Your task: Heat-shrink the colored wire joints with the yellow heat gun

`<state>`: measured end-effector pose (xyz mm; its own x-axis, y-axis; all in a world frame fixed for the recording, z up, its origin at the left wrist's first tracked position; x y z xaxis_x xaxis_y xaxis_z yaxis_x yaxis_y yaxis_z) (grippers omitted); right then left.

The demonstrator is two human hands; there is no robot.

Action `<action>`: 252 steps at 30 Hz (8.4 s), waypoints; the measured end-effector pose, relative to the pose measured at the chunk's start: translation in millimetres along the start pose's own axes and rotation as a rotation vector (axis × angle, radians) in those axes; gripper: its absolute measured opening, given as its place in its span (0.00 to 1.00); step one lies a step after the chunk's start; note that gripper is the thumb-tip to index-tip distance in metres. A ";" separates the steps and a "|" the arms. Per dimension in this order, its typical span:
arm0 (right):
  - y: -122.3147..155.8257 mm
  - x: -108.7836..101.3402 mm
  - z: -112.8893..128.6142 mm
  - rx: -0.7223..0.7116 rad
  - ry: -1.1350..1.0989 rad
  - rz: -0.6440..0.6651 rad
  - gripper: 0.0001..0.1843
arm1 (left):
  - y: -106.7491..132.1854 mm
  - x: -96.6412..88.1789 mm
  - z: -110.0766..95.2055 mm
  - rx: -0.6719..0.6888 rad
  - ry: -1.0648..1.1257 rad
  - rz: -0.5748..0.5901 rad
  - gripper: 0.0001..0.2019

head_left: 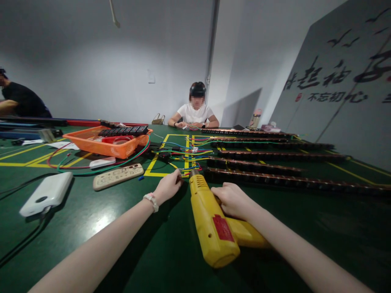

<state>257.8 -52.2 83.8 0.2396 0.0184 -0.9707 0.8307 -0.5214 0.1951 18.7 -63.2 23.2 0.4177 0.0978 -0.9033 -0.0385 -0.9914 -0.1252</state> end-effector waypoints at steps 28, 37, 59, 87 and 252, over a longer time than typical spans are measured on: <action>-14.4 -2.6 14.8 -0.096 -0.025 -0.009 0.06 | 2.7 -2.5 -1.3 -0.031 0.005 0.038 0.07; -13.2 -3.5 13.9 -0.123 -0.018 -0.028 0.06 | 4.2 -7.0 -5.7 -0.067 -0.006 0.068 0.07; 3.3 3.0 -0.7 -0.048 -0.016 0.000 0.07 | 2.7 -4.9 -4.8 -0.042 0.035 0.030 0.06; 10.1 5.8 -15.8 0.048 0.018 0.022 0.08 | -3.8 0.1 3.7 0.057 0.200 -0.054 0.08; 6.2 6.8 -6.9 -0.031 0.107 -0.020 0.07 | 0.1 -2.0 -0.7 0.007 0.185 0.064 0.11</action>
<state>268.1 -49.4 79.4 0.2738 0.1201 -0.9542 0.8504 -0.4937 0.1819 18.5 -63.6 25.3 0.5743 0.0159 -0.8185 -0.0764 -0.9944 -0.0730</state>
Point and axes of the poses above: each hand's wrist, its own y-axis away from the middle knuckle, its own x-axis out of the palm, z = x × y, the point moved 1 cm from there along -y, towards the middle knuckle, and after that the axes turned 12 degrees about z, right-handed, at the moved point
